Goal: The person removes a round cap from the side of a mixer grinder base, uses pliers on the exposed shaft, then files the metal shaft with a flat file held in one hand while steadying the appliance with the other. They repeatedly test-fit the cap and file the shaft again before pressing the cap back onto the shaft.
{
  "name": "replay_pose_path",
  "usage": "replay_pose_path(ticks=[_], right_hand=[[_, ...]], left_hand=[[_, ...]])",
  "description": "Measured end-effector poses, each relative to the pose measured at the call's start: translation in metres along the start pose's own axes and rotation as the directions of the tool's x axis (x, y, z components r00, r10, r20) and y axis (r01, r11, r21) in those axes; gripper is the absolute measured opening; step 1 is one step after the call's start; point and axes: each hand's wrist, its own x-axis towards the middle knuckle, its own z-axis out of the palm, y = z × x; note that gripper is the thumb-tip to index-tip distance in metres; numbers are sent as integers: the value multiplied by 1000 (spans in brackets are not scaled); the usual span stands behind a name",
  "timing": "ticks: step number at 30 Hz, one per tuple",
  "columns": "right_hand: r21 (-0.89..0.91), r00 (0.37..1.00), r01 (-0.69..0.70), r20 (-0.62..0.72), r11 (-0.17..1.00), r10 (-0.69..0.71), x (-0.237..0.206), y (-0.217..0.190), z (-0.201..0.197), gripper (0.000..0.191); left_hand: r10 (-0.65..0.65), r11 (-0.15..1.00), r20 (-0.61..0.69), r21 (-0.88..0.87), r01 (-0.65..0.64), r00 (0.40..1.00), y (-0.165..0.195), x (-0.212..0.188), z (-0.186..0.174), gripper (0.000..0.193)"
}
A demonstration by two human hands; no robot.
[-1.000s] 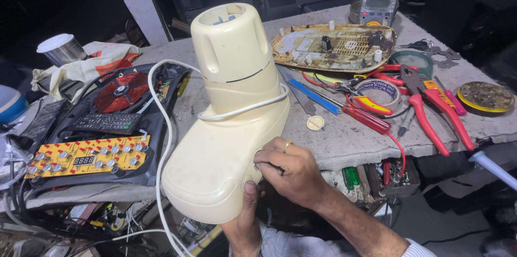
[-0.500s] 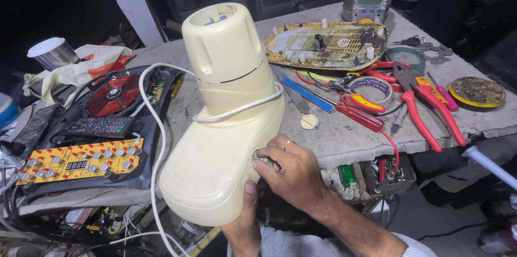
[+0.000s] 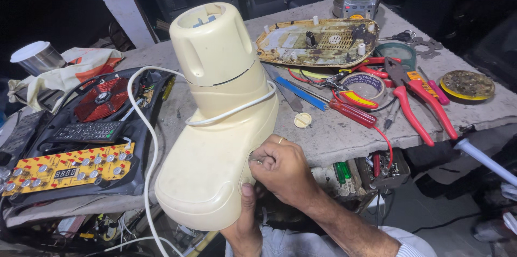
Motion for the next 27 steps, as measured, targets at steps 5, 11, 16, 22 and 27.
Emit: replay_pose_path(ticks=[5,11,16,22,27], right_hand=[[69,973,222,50,973,-225,2,3,-8,13],[15,995,102,-17,995,-101,-1,1,-14,15],[-307,957,242,-83,920,-279,-7,-4,1,7],[-37,992,124,17,992,-124,0,-1,-7,14],[-110,980,197,-10,974,-200,-3,-2,-10,18]], left_hand=[[-34,996,-25,82,36,999,2,3,-1,36],[30,990,-19,138,-27,999,3,4,-2,34],[32,999,-16,43,-32,999,2,1,0,32],[19,998,-12,52,-19,1000,0,3,-2,28],[-33,992,-25,119,36,999,-2,3,-1,28]])
